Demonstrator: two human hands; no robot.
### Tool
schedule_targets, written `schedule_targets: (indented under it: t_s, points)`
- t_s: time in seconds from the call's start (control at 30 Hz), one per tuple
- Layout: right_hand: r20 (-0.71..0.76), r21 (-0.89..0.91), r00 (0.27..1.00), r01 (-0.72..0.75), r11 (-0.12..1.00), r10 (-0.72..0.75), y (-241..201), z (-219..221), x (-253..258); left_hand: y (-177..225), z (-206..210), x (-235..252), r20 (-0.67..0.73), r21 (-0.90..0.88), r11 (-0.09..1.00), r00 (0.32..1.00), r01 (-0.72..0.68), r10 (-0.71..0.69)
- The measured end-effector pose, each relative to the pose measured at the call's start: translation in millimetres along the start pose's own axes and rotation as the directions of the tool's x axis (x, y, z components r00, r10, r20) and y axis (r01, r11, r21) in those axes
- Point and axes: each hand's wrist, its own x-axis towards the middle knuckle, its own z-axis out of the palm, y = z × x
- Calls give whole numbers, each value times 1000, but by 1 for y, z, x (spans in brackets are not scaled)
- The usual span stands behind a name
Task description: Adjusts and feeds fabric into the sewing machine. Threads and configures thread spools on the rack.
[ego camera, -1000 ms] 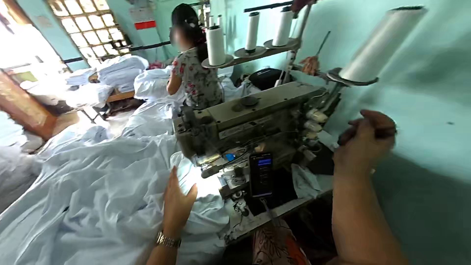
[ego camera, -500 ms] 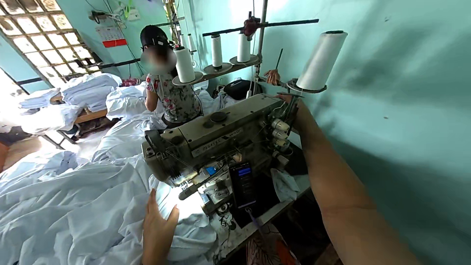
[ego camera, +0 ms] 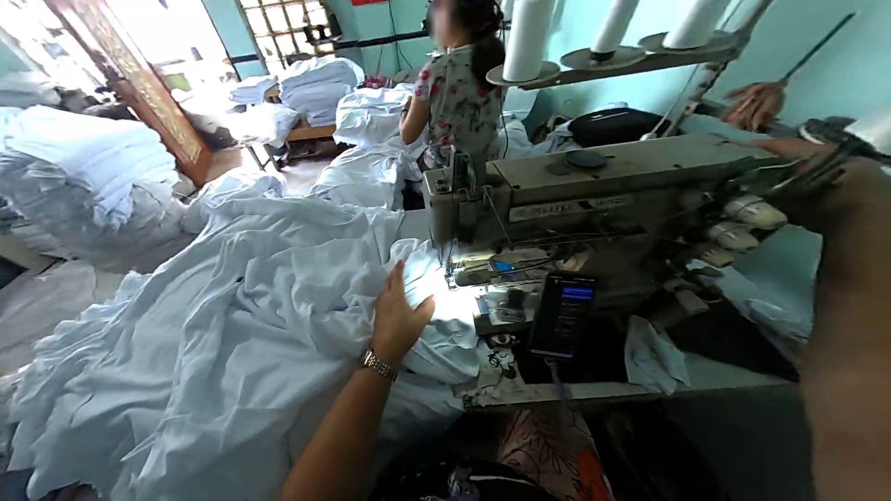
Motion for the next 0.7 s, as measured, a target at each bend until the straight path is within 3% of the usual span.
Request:
schedule_targets:
  t_s: [0.07,0.23,0.33,0.47,0.57,0.7]
  points:
    - [18,-19,999,38,999,-38,4,-1,5,1,0,0,9,-1,1000,1000,4,-4]
    - [80,128,976,-213,969,204,-11,-1,14,1,1,1,11,16,1000,1000,10,-10]
    - [102,-100,937,-323,941,333,-64,5,-1,2,0,1,15,16,1000,1000,19,-19]
    - [213,-385,941,-165,908,262,-82,-4,-9,4,-1,2,25,20,999,999,30,-30]
    - [219,-277,946,-174,945,239,-85,1,-10,5,-3,2,64,23,999,997,41,-43]
    - [74,-35,955,-287,957,288,-79,7,-4,7,-10,7,109,28,999,994,24,-27]
